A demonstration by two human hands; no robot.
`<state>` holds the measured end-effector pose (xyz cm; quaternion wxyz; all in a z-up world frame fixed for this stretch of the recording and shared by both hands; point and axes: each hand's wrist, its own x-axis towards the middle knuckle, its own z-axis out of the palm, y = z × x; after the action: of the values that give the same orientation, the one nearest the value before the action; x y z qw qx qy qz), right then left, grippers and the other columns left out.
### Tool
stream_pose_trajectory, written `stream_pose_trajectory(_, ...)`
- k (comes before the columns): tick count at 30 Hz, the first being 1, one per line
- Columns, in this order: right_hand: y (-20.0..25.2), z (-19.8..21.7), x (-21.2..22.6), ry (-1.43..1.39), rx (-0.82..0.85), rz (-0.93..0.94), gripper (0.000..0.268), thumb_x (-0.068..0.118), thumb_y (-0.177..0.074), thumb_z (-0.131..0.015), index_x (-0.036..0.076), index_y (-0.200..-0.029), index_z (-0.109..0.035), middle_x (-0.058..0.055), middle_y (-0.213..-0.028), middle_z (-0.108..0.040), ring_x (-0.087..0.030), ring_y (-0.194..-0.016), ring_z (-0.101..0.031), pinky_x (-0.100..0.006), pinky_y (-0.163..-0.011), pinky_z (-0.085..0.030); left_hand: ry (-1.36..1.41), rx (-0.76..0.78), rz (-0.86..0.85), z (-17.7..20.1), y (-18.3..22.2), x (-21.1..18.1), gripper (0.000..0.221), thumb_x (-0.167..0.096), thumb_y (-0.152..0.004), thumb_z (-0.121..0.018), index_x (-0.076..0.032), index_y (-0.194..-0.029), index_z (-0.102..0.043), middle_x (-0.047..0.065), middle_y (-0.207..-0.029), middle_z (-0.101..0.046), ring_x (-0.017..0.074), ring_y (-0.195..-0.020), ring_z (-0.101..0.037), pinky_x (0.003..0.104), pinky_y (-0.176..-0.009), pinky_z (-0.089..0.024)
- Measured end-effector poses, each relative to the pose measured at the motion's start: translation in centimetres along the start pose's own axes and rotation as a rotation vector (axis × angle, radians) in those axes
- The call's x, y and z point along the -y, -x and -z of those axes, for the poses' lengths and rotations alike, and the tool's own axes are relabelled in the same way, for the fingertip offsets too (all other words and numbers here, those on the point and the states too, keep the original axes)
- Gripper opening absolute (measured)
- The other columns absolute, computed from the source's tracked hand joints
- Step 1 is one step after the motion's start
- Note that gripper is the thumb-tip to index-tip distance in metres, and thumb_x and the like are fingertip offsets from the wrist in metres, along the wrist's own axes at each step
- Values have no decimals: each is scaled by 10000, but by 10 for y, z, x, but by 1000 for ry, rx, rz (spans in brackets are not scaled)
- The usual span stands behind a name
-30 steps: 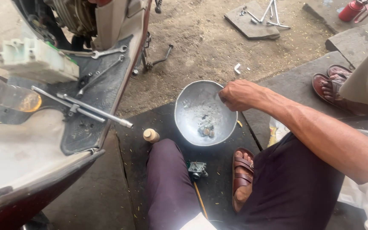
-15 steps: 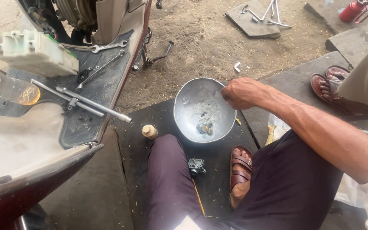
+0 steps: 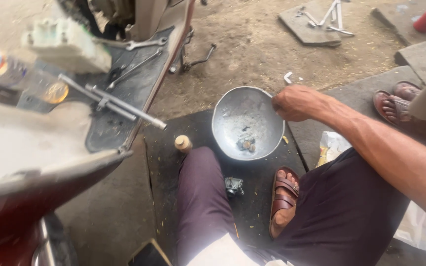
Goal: Cleaning and disassembling components of a motorcycle carburetor over a metal bowl.
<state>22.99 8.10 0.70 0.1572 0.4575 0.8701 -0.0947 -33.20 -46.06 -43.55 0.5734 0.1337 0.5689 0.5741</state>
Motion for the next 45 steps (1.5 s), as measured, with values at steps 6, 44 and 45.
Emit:
stream_pose_trajectory(6,-12,-1,-7,152,139,-72,190,253,-988,-615,105,-1024,-730,-124,-877,-772,-269,-838,-754,-424,-791,-617,29,-200,-86,-107,50,-116,460,-74,-932,-509,-26,-1387,-458,78,-1332,-590,158,-1247,-561,316,-1083,-415)
stream_pose_trajectory(44,-5,0,-10,-176,82,-51,202,177,-905,-653,76,-1042,-762,-138,-942,-778,-293,-911,-746,-440,-859,-576,254,542,253,-570,35,-279,480,-337,-1072,-349,-2,-1354,-547,113,-1284,-648,198,-1203,-605,385,-1065,-466)
stream_pose_trajectory(45,-6,1,-8,-179,96,-63,202,177,-909,-651,80,-1049,-761,-136,-941,-780,-291,-908,-747,-442,-859,-576,260,547,246,-569,35,-278,476,-334,-1077,-351,3,-1351,-545,117,-1280,-646,200,-1201,-605,386,-1063,-470)
